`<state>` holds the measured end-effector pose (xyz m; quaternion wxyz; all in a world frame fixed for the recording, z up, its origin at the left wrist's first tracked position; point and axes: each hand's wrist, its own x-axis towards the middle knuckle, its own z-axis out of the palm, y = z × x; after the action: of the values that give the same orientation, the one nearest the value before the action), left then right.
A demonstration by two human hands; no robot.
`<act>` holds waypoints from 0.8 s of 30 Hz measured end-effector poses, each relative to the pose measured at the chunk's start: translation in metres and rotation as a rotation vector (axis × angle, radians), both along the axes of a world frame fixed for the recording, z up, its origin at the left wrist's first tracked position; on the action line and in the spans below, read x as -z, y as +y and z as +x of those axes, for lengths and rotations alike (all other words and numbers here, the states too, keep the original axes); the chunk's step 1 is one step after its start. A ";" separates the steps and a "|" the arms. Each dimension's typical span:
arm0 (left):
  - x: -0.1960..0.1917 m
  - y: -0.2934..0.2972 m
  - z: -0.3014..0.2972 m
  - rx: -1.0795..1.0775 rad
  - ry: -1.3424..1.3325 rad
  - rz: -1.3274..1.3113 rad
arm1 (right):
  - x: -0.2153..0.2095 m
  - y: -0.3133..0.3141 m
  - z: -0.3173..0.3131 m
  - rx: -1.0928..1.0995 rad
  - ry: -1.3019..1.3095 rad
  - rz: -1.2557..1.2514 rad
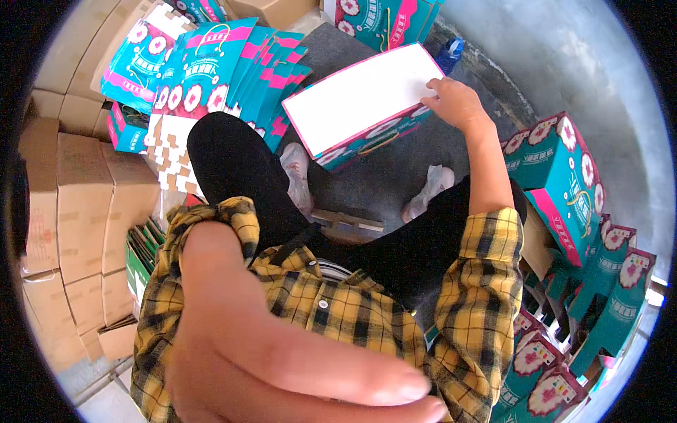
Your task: The person assembles packaging boxes by unfolding flat cardboard boxes, folding cardboard inserts and placing them inside, folding the top flaps closed, and stacking the finished boxes.
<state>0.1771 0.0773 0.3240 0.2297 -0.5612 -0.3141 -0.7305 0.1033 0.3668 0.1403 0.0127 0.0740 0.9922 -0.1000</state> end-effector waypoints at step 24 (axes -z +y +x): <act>0.294 -0.062 -0.203 -0.013 -1.862 -0.873 | 0.066 0.069 -0.043 0.616 0.122 -0.598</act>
<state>-0.0262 0.0150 0.0295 -0.3249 0.1949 -0.6089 -0.6969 0.0598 0.4355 0.0746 -0.0558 0.3539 0.8500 -0.3863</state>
